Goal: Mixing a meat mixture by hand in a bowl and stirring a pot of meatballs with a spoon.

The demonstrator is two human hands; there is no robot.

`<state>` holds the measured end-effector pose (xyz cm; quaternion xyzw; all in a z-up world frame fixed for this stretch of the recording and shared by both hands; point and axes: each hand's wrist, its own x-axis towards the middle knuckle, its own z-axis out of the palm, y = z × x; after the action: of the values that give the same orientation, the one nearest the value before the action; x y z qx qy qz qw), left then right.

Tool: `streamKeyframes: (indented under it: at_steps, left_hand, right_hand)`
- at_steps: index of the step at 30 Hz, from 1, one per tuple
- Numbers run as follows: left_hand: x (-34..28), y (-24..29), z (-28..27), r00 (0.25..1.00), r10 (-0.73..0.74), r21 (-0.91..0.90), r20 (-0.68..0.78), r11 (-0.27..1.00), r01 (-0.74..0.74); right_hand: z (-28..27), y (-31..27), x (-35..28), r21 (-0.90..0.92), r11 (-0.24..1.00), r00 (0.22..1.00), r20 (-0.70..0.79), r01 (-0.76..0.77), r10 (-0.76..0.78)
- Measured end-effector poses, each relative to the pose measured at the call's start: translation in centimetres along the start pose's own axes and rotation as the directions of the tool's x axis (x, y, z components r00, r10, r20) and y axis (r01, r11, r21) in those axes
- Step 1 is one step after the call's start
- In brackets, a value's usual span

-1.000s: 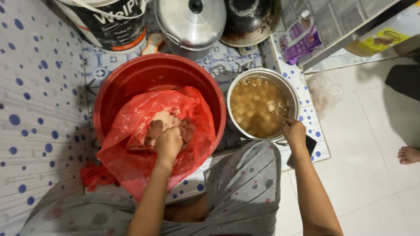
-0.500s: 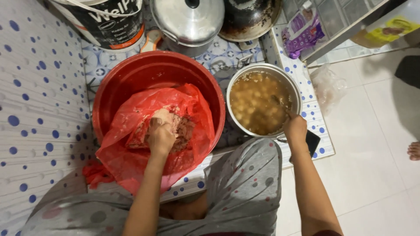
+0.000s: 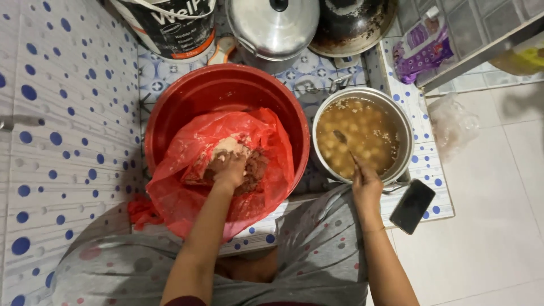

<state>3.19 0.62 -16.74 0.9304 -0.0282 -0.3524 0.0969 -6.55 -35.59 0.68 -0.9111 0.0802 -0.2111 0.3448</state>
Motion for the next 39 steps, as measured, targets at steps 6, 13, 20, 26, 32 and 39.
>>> streamKeyframes:
  at_steps: [6, 13, 20, 26, 32, 39]
  left_hand:
    - [2.0, -0.7, 3.5, 0.995, 0.088, 0.008, -0.036, 0.996, -0.088]
    - [6.0, -2.7, 8.6, 0.995, 0.029, -0.140, -0.097, 0.989, -0.042]
    - [1.1, -1.2, 3.6, 0.997, 0.064, -0.052, -0.041, 0.997, -0.066]
    - [-4.9, -0.9, -2.9, 0.998, 0.038, -0.739, -0.049, 0.671, -0.062]
    - [-9.3, -0.7, -6.1, 0.987, -0.005, -0.986, -0.158, 0.050, -0.157]
    - [-10.6, -2.8, -9.2, 0.895, -0.011, -0.840, -0.445, -0.343, -0.422]
  right_hand:
    - [0.9, 1.6, -0.3, -0.037, 0.999, 0.999, 0.017, -0.030, 0.031]
    - [1.0, 1.2, -0.2, -0.037, 0.998, 0.999, 0.017, -0.047, 0.048]
    - [0.9, 1.1, 0.2, -0.024, 0.999, 0.999, 0.022, -0.032, 0.032]
    - [1.2, 2.2, 0.1, 0.031, 0.999, 0.999, 0.027, -0.030, 0.029]
    - [0.9, 1.9, 0.1, 0.032, 0.997, 0.997, 0.041, -0.072, 0.070]
    - [0.9, 2.1, 0.0, 0.031, 0.996, 0.996, 0.037, -0.082, 0.081]
